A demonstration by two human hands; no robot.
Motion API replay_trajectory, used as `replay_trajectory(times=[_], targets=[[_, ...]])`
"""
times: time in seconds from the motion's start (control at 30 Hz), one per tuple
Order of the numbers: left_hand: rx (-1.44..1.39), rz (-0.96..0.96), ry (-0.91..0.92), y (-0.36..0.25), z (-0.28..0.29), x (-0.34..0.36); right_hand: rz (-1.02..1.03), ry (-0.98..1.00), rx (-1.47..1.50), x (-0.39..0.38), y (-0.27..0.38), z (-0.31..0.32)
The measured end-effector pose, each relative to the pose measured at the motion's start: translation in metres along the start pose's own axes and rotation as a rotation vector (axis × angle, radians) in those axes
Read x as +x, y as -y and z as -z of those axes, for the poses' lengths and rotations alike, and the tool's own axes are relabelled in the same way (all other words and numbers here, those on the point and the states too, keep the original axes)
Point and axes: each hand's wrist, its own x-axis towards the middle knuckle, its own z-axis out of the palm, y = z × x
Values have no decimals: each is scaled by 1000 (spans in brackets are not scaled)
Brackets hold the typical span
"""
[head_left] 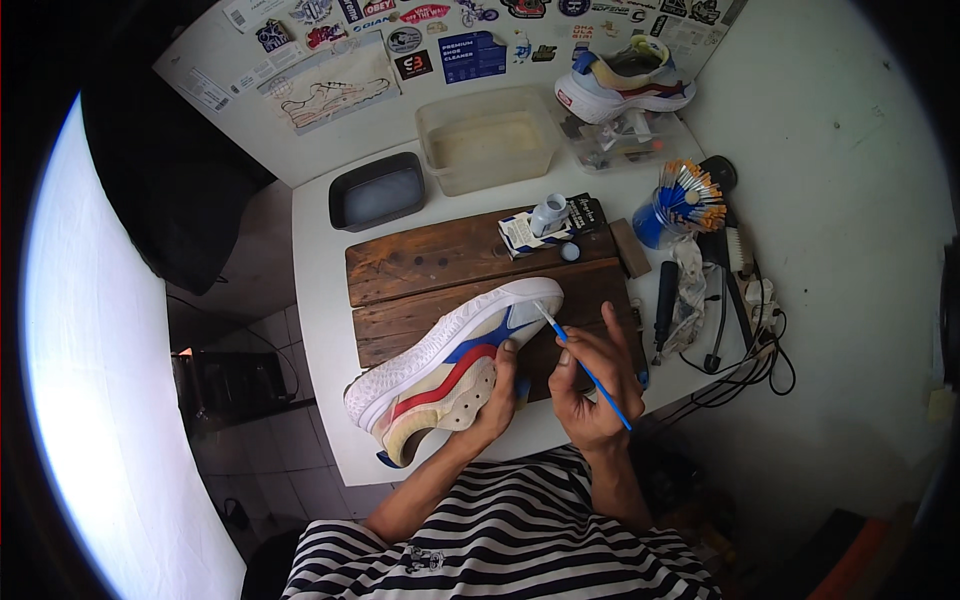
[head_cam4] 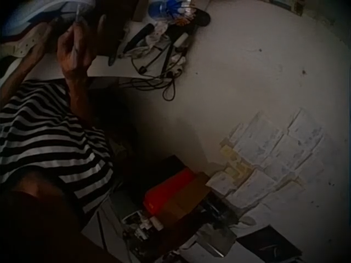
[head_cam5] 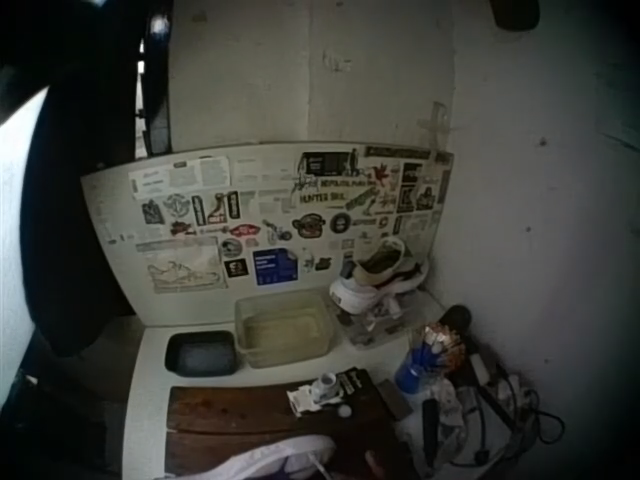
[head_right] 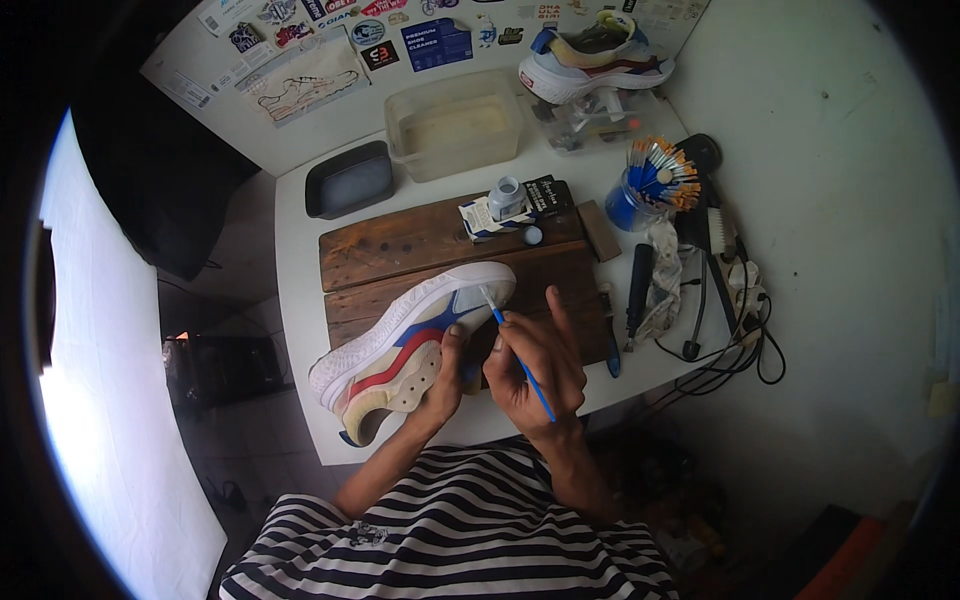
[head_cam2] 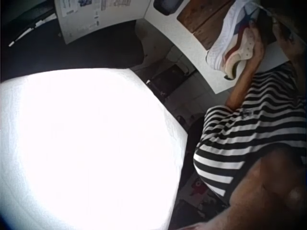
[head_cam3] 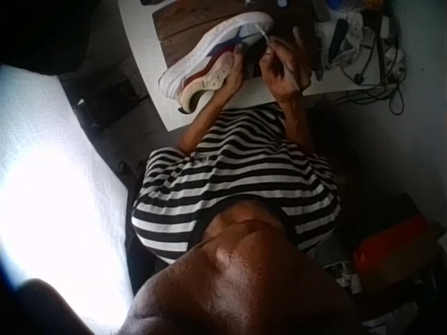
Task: Painting the midsole of a shoe white with a fine brush after cleaning it.
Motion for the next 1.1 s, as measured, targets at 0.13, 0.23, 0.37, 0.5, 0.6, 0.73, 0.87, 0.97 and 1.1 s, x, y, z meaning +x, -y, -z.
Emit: replay_trajectory(times=[0.13, 0.23, 0.37, 0.5, 0.6, 0.73, 0.87, 0.97, 1.1], targets=[[64, 50, 13, -10, 1, 0, -1, 11, 2, 0, 0, 1], [71, 47, 20, -7, 2, 1, 4, 12, -1, 1, 1, 3], [36, 38, 5, -2, 2, 0, 16, -27, 4, 1, -4, 1], [62, 61, 26, -6, 2, -1, 12, -23, 1, -2, -7, -1], [50, 24, 3, -6, 1, -1, 17, -8, -5, -3, -6, 0], [50, 60, 17, -3, 2, -1, -1, -7, 7, -2, -3, 2], [26, 79, 24, 3, 2, 0, 20, -31, 4, -2, -6, -1], [18, 64, 19, 4, 2, 0, 12, 0, -5, -3, -4, 1], [26, 65, 4, 1, 1, -1, 9, -18, 5, -2, -3, 2]])
